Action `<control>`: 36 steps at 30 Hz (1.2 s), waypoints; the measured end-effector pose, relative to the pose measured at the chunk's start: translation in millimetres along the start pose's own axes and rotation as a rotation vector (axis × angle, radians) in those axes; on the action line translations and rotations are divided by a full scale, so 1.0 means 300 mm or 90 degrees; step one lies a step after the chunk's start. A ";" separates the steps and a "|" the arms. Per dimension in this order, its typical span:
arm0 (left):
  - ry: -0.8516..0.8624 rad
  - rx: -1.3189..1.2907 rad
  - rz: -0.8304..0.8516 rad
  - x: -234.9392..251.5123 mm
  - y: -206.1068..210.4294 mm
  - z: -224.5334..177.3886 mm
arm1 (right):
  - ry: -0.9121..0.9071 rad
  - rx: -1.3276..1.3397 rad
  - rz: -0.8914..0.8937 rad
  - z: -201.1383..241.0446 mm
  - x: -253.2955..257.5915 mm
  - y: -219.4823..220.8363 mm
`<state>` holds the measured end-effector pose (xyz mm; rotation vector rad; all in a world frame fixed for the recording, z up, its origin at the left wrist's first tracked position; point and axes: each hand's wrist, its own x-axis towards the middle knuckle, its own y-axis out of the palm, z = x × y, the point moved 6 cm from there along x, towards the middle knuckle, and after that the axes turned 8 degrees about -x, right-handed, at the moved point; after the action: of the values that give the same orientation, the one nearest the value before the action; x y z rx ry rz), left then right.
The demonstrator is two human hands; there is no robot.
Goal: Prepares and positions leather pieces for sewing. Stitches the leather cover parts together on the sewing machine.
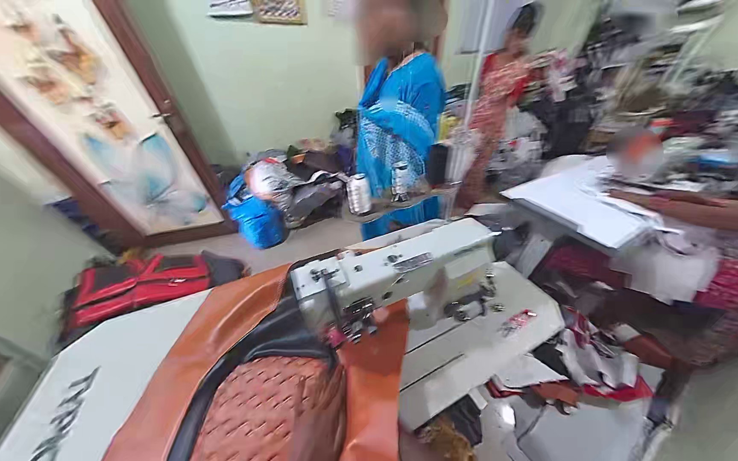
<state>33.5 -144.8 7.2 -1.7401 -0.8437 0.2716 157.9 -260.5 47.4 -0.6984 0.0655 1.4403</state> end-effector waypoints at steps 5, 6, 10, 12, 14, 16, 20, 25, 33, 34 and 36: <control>0.168 -0.131 0.083 -0.127 -0.011 0.044 | -0.288 -0.392 -0.527 0.002 0.143 -0.293; 0.197 -0.173 0.125 -0.140 -0.025 0.058 | -0.376 -0.469 -0.563 0.046 0.126 -0.275; 0.260 -0.196 0.221 -0.136 -0.057 0.129 | -0.588 -0.571 -0.346 0.081 0.164 0.041; 0.264 -0.165 0.199 -0.114 -0.062 0.151 | -0.553 -0.588 -0.269 0.068 0.221 0.109; 0.240 -0.160 0.166 -0.093 -0.070 0.174 | -0.525 -0.590 -0.254 0.074 0.257 0.136; 0.213 -0.173 0.133 -0.082 -0.074 0.184 | -0.466 -0.606 -0.240 0.078 0.264 0.157; 0.155 -0.189 0.095 -0.055 -0.057 0.190 | -0.328 -0.550 -0.183 0.064 0.236 0.185; 0.076 -0.165 0.018 -0.038 -0.025 0.172 | -0.330 -0.571 -0.250 0.007 0.251 0.185; 0.022 -0.227 -0.001 0.013 -0.030 0.178 | -0.504 -0.504 -0.241 -0.005 0.392 0.036; 0.026 -0.237 0.008 0.020 -0.030 0.182 | -0.520 -0.473 -0.233 -0.001 0.407 0.016; 0.053 -0.256 0.021 0.038 -0.037 0.188 | -0.546 -0.400 -0.220 0.007 0.438 -0.024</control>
<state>5.1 -94.0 0.6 -2.1250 -0.8505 0.0507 185.4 -143.7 -6.5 -0.4958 -1.1559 1.3126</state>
